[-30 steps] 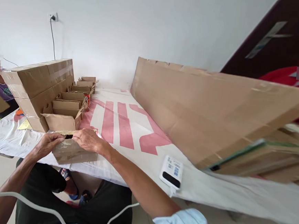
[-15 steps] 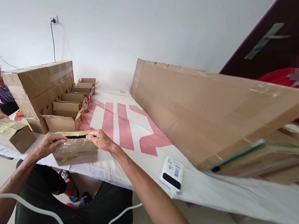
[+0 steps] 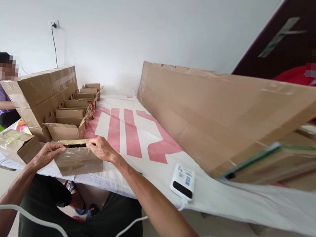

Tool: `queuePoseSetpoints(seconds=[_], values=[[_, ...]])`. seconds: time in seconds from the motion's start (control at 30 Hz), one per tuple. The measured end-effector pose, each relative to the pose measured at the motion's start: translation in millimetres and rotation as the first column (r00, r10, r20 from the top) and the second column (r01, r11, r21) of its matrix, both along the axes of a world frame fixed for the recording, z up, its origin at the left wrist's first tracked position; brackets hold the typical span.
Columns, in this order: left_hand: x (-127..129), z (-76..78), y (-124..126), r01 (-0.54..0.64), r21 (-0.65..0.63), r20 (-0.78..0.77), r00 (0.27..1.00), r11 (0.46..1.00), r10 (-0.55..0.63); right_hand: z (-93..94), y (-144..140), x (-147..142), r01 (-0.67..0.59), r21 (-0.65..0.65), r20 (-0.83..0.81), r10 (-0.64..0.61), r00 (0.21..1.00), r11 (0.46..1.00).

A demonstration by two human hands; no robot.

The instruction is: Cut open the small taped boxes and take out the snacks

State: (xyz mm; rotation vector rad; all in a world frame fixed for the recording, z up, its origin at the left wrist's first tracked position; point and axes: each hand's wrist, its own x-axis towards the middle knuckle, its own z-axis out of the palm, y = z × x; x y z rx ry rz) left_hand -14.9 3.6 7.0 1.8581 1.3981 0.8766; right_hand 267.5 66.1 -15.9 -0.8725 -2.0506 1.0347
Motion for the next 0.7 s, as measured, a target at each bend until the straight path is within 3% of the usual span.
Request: queuePoseSetpoints(seconds=[0.17, 0.33, 0.53, 0.7], values=[[-5.7, 5.2, 0.6, 0.076, 0.001, 0.020, 0.997, 0.997, -0.076, 1.0, 0.2, -0.5, -0.012, -0.012, 0.008, 0.013, 1.000, 1.000], [-7.8, 12.0, -9.0, 0.179, 0.042, 0.013, 0.984, 0.983, -0.179, -1.0, -17.3, 12.7, -0.053, 0.035, -0.033, 0.054, 0.998, 0.998], [-20.3, 10.8, -29.8, 0.233, 0.047, -0.031, 0.972, 0.971, -0.231, -23.2, -40.9, 35.0, -0.086, 0.164, -0.046, 0.095, 0.994, 0.983], [-20.2, 9.0, -32.9, 0.276, 0.067, 0.001, 0.961, 0.959, -0.277, -33.8, -41.6, 40.0, -0.150, 0.189, -0.088, 0.169, 0.982, 0.970]])
